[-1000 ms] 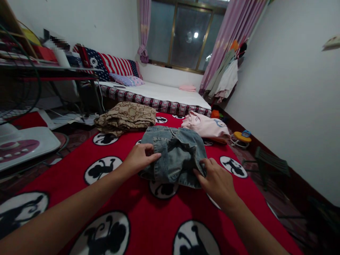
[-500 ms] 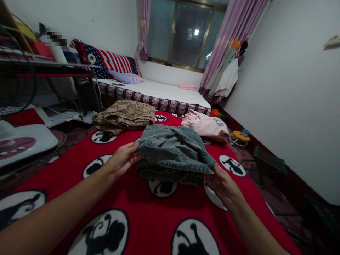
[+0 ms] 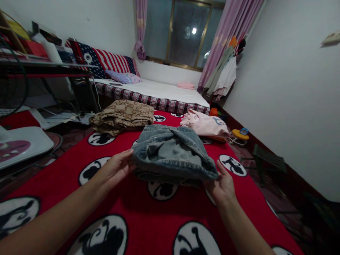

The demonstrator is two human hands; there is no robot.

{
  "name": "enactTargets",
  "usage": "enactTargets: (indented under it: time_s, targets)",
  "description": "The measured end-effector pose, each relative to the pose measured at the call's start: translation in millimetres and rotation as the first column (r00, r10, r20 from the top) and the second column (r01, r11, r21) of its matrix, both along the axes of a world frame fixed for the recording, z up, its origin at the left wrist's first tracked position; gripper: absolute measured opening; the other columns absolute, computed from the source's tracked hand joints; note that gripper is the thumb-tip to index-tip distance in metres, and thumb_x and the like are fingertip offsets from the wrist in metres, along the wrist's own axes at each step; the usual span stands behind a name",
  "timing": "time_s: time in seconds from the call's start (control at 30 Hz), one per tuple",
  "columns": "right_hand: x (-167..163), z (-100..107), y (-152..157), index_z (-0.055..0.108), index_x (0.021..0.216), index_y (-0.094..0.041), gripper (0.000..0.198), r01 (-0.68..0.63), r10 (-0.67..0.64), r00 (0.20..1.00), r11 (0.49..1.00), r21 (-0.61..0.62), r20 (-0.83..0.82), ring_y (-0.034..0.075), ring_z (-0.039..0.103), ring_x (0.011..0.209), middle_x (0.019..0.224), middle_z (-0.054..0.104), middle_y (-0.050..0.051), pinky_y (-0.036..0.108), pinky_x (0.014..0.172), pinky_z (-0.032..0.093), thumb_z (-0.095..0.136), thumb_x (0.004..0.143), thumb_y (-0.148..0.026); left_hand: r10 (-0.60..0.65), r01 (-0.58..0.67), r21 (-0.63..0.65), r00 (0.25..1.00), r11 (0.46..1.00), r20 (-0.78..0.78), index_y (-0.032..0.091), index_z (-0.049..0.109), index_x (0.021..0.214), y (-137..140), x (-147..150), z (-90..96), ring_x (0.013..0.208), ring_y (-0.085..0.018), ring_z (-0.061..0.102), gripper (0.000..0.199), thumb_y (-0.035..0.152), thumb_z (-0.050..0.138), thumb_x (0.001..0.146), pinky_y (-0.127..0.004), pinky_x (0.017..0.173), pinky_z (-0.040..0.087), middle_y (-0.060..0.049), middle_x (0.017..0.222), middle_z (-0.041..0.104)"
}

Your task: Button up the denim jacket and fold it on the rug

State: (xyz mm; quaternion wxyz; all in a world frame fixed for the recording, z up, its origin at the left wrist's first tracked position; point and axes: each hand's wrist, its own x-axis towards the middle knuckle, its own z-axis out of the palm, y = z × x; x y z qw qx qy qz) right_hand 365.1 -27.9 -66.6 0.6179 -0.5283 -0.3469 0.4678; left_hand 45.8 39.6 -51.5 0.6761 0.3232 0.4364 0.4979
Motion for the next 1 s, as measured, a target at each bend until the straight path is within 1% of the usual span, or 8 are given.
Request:
enactTargets:
  time_s: [0.13,0.23,0.33,0.4,0.47,0.67,0.83,1.0]
  targets:
    - [12.5,-11.8,-9.8,0.055,0.11,-0.02,0.048,-0.008,0.108,0.883,0.977,-0.215,0.457,0.025,0.069,0.068,0.08,0.072,0.006,0.037,0.057,0.055,0.062,0.075,-0.051,-0.152,0.157,-0.002,0.952,0.988,-0.264,0.019,0.045,0.123,-3.9,-15.4,-10.4,0.07,-0.02,0.07,0.062,0.027,0.076,0.07,-0.033,0.063,0.059,-0.005,0.083,0.071]
    - [27.2,10.7,-8.6,0.05,0.124,-0.02,0.059,0.126,-0.043,0.476,0.992,-0.019,0.879,0.027,0.068,0.078,0.094,0.07,0.009,0.043,0.07,0.054,0.065,0.073,-0.046,-0.089,0.279,0.192,0.75,0.941,-0.656,0.019,0.04,0.132,4.6,-19.9,-1.2,0.069,-0.024,0.069,0.08,0.037,0.079,0.063,-0.039,0.064,0.057,-0.004,0.081,0.07]
    - [23.5,45.8,2.4,0.049,0.131,-0.018,0.058,0.033,-0.311,0.201,0.95,0.311,0.929,0.03,0.058,0.114,0.124,0.061,0.015,0.049,0.099,0.044,0.059,0.082,-0.046,0.366,0.336,0.568,0.504,0.751,-0.782,0.02,0.048,0.132,15.8,-9.4,26.7,0.095,-0.027,0.066,0.074,0.039,0.074,0.066,-0.045,0.089,0.051,-0.01,0.108,0.066]
    - [9.5,57.7,12.5,0.046,0.136,-0.016,0.057,-0.065,-0.408,0.184,0.903,0.425,0.894,0.029,0.048,0.128,0.134,0.054,0.016,0.047,0.108,0.036,0.052,0.088,-0.048,0.567,0.378,0.72,0.445,0.582,-0.693,0.019,0.05,0.133,20.8,6.9,44.2,0.119,-0.027,0.055,0.062,0.041,0.065,0.077,-0.043,0.105,0.04,-0.012,0.129,0.057]
    - [-6.8,51.6,22.2,0.04,0.143,-0.016,0.061,-0.117,-0.43,0.167,0.885,0.45,0.887,0.027,0.038,0.137,0.145,0.045,0.016,0.048,0.112,0.031,0.048,0.092,-0.049,0.613,0.45,0.74,0.42,0.5,-0.669,0.02,0.048,0.138,25.0,25.6,47.9,0.134,-0.026,0.042,0.055,0.042,0.053,0.087,-0.043,0.113,0.03,-0.011,0.143,0.047]
    - [-17.6,-19.0,38.2,0.037,0.146,-0.027,0.052,-0.167,0.083,0.023,0.983,-0.078,0.996,0.027,0.035,0.141,0.153,0.037,0.009,0.055,0.109,0.032,0.036,0.098,-0.045,0.282,0.696,0.279,0.114,0.662,-0.953,0.024,0.047,0.142,45.7,46.5,-20.2,0.145,-0.031,0.023,0.053,0.046,0.038,0.095,-0.059,0.114,0.017,-0.009,0.154,0.034]
    - [-8.7,-32.1,35.1,0.038,0.147,-0.027,0.053,-0.168,0.064,0.044,0.984,-0.055,0.997,0.025,0.036,0.14,0.154,0.036,0.008,0.051,0.11,0.033,0.036,0.098,-0.046,0.342,0.587,0.358,0.144,0.726,-0.929,0.018,0.051,0.139,55.7,38.7,-40.9,0.146,-0.033,0.018,0.061,0.056,0.037,0.093,-0.054,0.115,0.02,-0.013,0.158,0.025]
    - [-0.3,4.9,48.7,0.069,0.113,-0.023,0.045,-0.167,0.087,0.073,0.983,-0.074,0.994,0.024,0.065,0.107,0.114,0.071,0.009,0.04,0.096,0.044,0.032,0.099,-0.045,0.365,0.253,0.414,0.218,0.875,-0.905,0.008,0.033,0.148,62.7,36.3,-43.3,0.136,-0.039,0.038,0.082,0.063,0.043,0.088,-0.052,0.107,0.034,-0.026,0.147,0.038]
